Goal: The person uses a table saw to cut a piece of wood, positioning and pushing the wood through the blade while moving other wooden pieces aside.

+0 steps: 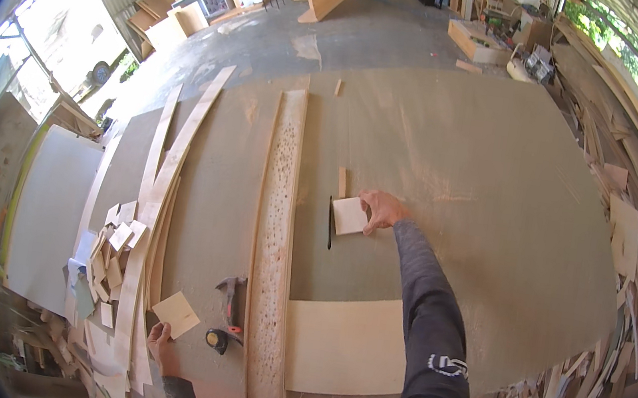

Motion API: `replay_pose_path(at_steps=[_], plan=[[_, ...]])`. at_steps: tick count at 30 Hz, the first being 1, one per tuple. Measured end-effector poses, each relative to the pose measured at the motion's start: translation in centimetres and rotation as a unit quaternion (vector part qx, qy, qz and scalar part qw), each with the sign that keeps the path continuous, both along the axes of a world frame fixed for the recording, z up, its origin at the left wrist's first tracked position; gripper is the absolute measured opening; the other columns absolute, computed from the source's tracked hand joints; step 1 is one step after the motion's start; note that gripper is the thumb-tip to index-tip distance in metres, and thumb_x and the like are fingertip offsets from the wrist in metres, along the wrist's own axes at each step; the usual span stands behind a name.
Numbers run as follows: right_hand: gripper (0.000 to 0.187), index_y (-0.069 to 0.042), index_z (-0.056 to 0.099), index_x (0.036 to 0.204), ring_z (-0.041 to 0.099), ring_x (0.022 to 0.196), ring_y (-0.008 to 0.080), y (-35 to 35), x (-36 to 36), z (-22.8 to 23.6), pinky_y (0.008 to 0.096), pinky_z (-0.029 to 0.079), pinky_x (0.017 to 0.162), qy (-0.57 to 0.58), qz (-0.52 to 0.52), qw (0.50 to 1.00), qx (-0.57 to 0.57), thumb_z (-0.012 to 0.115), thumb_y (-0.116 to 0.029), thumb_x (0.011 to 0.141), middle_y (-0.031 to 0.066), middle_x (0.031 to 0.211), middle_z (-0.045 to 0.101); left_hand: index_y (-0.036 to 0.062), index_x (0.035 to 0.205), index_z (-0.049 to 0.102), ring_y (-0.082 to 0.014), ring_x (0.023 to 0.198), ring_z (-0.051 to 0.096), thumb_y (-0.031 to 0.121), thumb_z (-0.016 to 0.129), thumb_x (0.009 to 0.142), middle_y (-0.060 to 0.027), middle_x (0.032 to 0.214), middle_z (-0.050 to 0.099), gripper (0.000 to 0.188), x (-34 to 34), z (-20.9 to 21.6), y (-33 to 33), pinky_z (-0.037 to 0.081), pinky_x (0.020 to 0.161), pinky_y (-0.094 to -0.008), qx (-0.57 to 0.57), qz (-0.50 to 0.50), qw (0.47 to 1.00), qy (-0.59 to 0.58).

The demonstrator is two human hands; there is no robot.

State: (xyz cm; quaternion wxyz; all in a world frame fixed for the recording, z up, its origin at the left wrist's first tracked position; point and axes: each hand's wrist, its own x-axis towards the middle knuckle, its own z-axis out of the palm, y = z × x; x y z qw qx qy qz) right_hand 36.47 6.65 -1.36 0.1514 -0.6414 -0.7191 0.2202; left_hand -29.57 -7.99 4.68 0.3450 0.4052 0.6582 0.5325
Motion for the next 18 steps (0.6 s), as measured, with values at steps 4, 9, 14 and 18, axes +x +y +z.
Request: replay_pose_path(at_steps=[4,9,14,18], plan=[[0.058,-0.003,0.065,0.102,0.069,0.093,0.0361,1.3,2.5,1.2,0.0436,0.054,0.084,0.081,-0.486,0.836,0.241,0.090,-0.034,0.059,0.0160,0.097,0.071,0.0011,0.101,0.070,-0.0068,0.067,0.053,0.010,0.069,0.093,-0.0003,0.084,0.068,0.012,1.5,0.5,1.6,0.040,0.060,-0.0235,0.014,-0.004,0.999,-0.045],[0.065,-0.006,0.065,0.104,0.063,0.079,0.0217,-6.2,3.1,0.0,0.0386,0.050,0.067,0.097,-0.419,0.861,0.272,0.090,-0.048,0.061,0.0065,0.087,0.066,0.0015,0.108,0.067,-0.0088,0.074,0.057,0.014,0.066,0.096,-0.0012,0.092,0.067,0.017,1.2,-0.1,2.2,0.041,0.066,-0.0252,0.038,0.034,0.994,-0.099],[0.077,-0.009,0.064,0.116,0.055,0.081,0.0134,-23.5,0.6,-0.5,0.0302,0.046,0.071,0.229,-0.226,0.942,0.098,0.095,-0.040,0.053,-0.0011,0.101,0.065,0.0021,0.109,0.066,-0.0102,0.076,0.058,0.017,0.065,0.098,0.0001,0.090,0.064,0.019,-1.2,-1.8,0.3,0.044,0.067,-0.0273,-0.005,0.096,0.985,-0.146],[0.109,-0.002,0.041,0.149,0.050,0.133,0.0288,-37.4,7.7,-0.9,0.0411,0.040,0.113,0.073,-0.246,0.966,0.036,0.094,-0.025,0.058,0.0136,0.144,0.047,0.0024,0.106,0.067,-0.0094,0.071,0.056,0.013,0.068,0.096,-0.0006,0.089,0.064,0.015,-0.1,-3.3,-0.2,0.046,0.066,-0.0250,-0.015,0.091,0.976,-0.200]])
